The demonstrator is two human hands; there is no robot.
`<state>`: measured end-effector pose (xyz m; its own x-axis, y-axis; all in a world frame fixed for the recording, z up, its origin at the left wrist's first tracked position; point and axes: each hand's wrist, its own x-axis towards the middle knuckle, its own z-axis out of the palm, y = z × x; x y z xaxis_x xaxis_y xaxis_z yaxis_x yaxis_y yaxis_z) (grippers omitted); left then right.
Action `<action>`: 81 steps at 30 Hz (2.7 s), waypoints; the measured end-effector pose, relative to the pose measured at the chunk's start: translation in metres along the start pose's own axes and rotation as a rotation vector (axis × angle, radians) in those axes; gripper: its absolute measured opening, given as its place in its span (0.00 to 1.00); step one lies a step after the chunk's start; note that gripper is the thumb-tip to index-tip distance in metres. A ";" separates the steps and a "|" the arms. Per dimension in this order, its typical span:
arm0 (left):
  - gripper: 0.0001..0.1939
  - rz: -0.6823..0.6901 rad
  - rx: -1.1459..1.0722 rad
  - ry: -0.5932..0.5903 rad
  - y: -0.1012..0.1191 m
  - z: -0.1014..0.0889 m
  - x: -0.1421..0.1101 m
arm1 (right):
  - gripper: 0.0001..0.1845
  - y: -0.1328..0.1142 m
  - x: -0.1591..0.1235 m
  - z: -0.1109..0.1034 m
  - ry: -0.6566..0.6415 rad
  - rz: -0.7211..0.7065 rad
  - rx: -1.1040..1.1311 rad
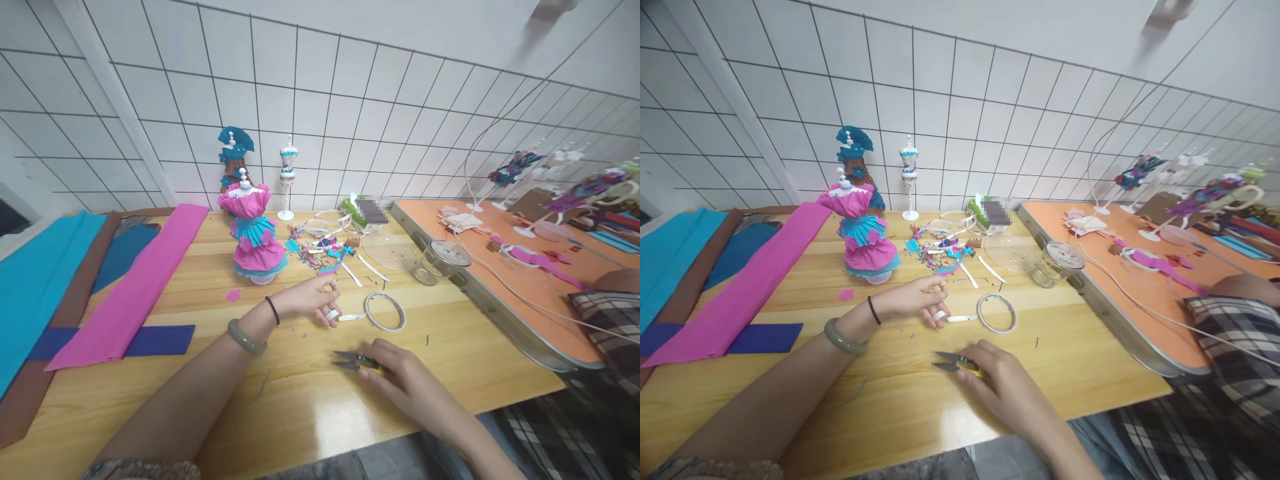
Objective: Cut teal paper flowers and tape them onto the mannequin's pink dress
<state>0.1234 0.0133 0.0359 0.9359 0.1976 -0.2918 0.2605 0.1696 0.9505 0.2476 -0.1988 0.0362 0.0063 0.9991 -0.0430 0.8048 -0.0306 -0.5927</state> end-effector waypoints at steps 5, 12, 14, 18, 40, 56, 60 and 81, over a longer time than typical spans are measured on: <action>0.23 0.023 0.008 0.032 0.004 -0.002 -0.002 | 0.16 0.005 -0.002 0.024 0.149 -0.129 -0.266; 0.21 0.004 0.061 0.035 0.010 -0.001 -0.005 | 0.13 0.016 0.018 0.014 0.409 -0.225 -0.377; 0.20 0.001 0.068 0.023 0.011 0.000 -0.005 | 0.12 0.023 0.031 0.011 0.487 -0.183 -0.410; 0.17 -0.010 0.089 0.026 0.015 0.001 -0.008 | 0.09 0.038 0.056 0.013 0.447 -0.107 -0.491; 0.15 0.276 -0.070 0.028 0.041 -0.009 -0.035 | 0.10 -0.008 0.062 -0.019 0.648 -0.114 0.063; 0.13 0.372 -0.014 0.211 0.038 0.006 -0.026 | 0.15 -0.049 0.084 -0.013 0.604 0.120 0.675; 0.13 0.379 -0.053 0.235 0.040 0.008 -0.026 | 0.14 -0.049 0.084 -0.013 0.554 0.170 0.785; 0.17 0.354 -0.175 0.294 0.038 0.001 -0.024 | 0.15 -0.016 0.078 0.005 0.520 0.142 0.487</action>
<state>0.1112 0.0136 0.0795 0.8467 0.5320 0.0045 -0.1291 0.1973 0.9718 0.2327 -0.1208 0.0382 0.4702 0.8661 0.1696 0.4205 -0.0508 -0.9059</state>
